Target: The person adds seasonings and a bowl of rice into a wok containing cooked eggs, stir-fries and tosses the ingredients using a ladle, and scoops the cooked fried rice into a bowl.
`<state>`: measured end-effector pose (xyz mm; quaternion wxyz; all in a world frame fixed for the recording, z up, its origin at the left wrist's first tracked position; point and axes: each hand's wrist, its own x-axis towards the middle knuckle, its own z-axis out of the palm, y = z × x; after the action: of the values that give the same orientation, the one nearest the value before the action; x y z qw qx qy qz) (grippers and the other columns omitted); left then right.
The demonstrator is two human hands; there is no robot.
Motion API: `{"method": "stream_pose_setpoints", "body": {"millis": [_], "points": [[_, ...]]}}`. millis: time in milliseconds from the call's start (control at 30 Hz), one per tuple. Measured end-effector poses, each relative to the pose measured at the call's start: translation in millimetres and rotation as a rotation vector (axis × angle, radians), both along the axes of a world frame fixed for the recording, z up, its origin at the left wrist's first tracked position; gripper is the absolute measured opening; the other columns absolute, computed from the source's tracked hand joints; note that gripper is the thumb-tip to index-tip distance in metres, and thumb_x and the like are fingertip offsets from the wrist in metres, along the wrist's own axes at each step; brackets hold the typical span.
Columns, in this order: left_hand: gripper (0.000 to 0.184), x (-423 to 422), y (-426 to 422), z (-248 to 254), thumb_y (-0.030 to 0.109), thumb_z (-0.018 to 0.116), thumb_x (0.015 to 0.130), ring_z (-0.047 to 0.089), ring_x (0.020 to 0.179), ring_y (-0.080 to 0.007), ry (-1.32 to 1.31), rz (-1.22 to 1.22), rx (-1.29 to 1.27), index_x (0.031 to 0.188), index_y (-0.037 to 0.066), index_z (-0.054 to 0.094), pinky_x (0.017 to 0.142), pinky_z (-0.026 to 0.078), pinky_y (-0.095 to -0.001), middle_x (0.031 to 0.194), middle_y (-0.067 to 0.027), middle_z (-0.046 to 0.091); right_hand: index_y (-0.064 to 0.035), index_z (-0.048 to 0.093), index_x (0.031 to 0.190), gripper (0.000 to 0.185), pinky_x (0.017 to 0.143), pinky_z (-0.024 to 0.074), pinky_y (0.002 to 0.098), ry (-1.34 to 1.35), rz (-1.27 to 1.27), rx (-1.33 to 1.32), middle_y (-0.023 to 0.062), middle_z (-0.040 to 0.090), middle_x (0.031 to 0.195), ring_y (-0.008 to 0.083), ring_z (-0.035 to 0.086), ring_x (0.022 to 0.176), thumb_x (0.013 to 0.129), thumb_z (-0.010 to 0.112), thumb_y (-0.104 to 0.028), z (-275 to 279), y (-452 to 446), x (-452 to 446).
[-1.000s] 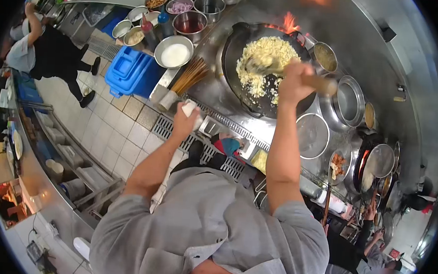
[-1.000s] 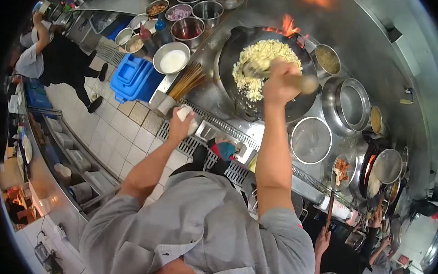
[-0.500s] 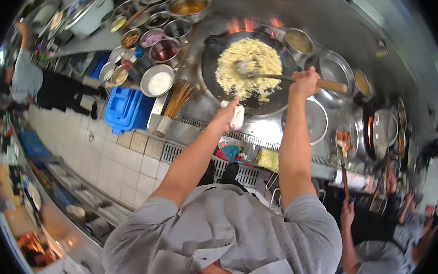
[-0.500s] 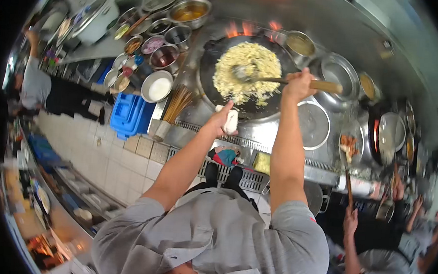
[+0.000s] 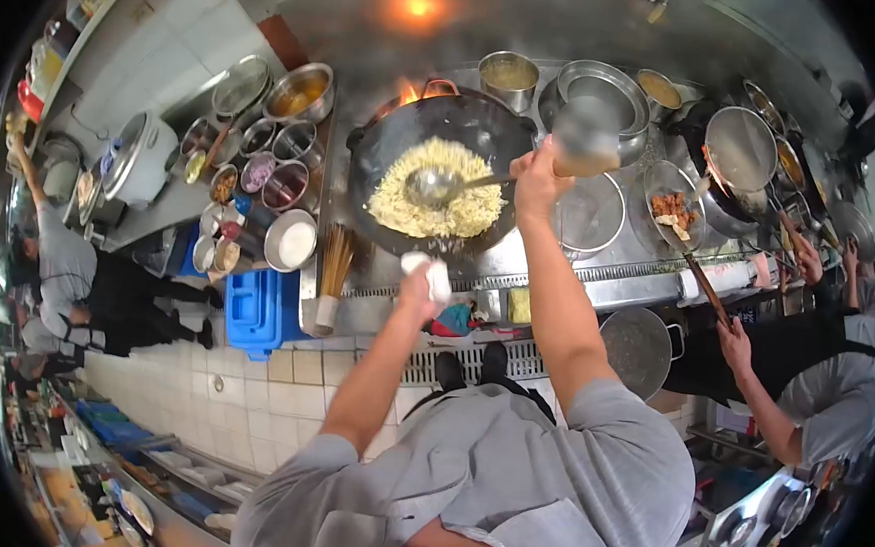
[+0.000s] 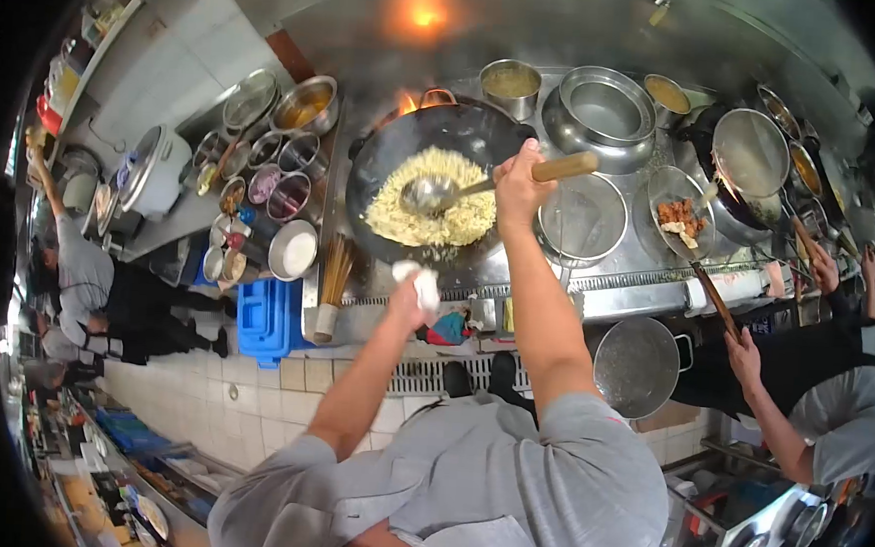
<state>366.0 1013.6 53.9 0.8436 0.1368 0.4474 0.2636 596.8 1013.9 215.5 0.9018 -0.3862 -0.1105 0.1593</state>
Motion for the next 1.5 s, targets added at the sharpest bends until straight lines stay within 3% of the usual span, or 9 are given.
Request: {"method": "stream_pose_setpoints", "body": {"millis": [133,267,467,667,767,933,1100,1400,1500], "points": [[0.013,-66.7,-100.8,-28.0,0.022,0.052,0.099,0.066,0.073,-0.0226,0.077,0.031,-0.078,0.107,0.014,0.058,0.063,0.057,-0.0406,0.087,-0.0064,0.066,-0.0125,0.039,0.070,0.040,0.044,0.0284,0.0287,-0.157,0.053,0.277,-0.0039,0.034,0.054,0.0092,0.033,0.046,0.106,0.051,-0.025,13.1,-39.5,-2.5],[0.023,-11.6,-53.3,85.0,0.025,0.045,0.102,0.066,0.071,-0.0210,-0.092,-0.006,0.017,0.102,0.010,0.063,0.060,0.056,-0.0382,0.082,-0.0051,0.065,-0.0139,0.038,0.069,0.040,0.042,0.0262,0.0281,-0.120,0.064,0.118,-0.0046,0.033,0.053,0.0083,0.033,0.044,0.104,0.055,-0.023,27.8,-77.7,-17.7],[0.014,-5.2,-31.2,-67.9,0.019,0.056,0.099,0.067,0.074,-0.0208,-0.022,0.086,0.076,0.107,0.009,0.060,0.063,0.056,-0.0381,0.088,-0.0056,0.067,-0.0114,0.038,0.066,0.043,0.043,0.0304,0.0283,-0.212,-0.031,0.045,-0.0022,0.036,0.053,0.0094,0.036,0.044,0.104,0.055,-0.025,8.4,-4.4,-3.0],[0.012,-36.2,-100.2,47.8,0.016,0.051,0.099,0.068,0.077,-0.0204,-0.083,0.059,-0.140,0.104,0.012,0.061,0.064,0.058,-0.0393,0.088,-0.0043,0.068,-0.0124,0.036,0.063,0.046,0.042,0.0268,0.0297,-0.267,0.125,0.156,-0.0018,0.033,0.050,0.0099,0.034,0.043,0.105,0.052,-0.024,27.8,-90.9,-18.4],[0.021,18.1,-11.7,39.4,0.024,0.051,0.099,0.061,0.059,-0.0182,-0.141,-0.066,-0.026,0.085,0.013,0.061,0.055,0.052,-0.0361,0.069,-0.0024,0.061,-0.0116,0.040,0.066,0.042,0.042,0.0287,0.0268,-0.205,0.072,0.042,-0.0023,0.037,0.052,0.0070,0.034,0.044,0.103,0.056,-0.022,9.8,-48.9,-29.0],[0.015,-22.0,-75.1,-26.8,0.020,0.055,0.099,0.065,0.068,-0.0194,0.103,0.066,-0.054,0.102,0.010,0.065,0.059,0.054,-0.0372,0.082,-0.0046,0.068,-0.0096,0.038,0.069,0.040,0.045,0.0296,0.0277,-0.305,0.041,0.173,-0.0017,0.038,0.055,0.0065,0.032,0.047,0.104,0.054,-0.019,17.3,-4.4,-18.4],[0.014,-24.5,-96.5,53.8,0.018,0.051,0.099,0.069,0.075,-0.0223,-0.001,0.110,-0.088,0.102,0.009,0.061,0.065,0.059,-0.0407,0.089,-0.0073,0.068,-0.0098,0.038,0.069,0.040,0.044,0.0296,0.0284,-0.366,0.168,0.224,-0.0018,0.036,0.054,0.0078,0.032,0.046,0.105,0.052,-0.021,33.3,-76.7,-30.3],[0.011,-45.6,-106.9,-56.4,0.018,0.059,0.097,0.067,0.081,-0.0201,0.083,-0.043,0.005,0.096,0.008,0.062,0.069,0.056,-0.0405,0.091,-0.0064,0.067,-0.0101,0.038,0.070,0.037,0.045,0.0311,0.0289,-0.291,0.052,0.225,0.0004,0.040,0.054,0.0091,0.036,0.047,0.104,0.053,-0.015,30.8,-24.5,-16.0],[0.009,-51.7,-134.0,33.2,0.018,0.059,0.097,0.066,0.080,-0.0201,0.021,0.036,-0.063,0.098,0.010,0.062,0.067,0.056,-0.0399,0.090,-0.0059,0.066,-0.0102,0.036,0.070,0.037,0.043,0.0291,0.0281,-0.326,0.111,0.271,-0.0006,0.035,0.054,0.0090,0.033,0.046,0.104,0.051,-0.015,35.3,-79.3,-22.9]]}}
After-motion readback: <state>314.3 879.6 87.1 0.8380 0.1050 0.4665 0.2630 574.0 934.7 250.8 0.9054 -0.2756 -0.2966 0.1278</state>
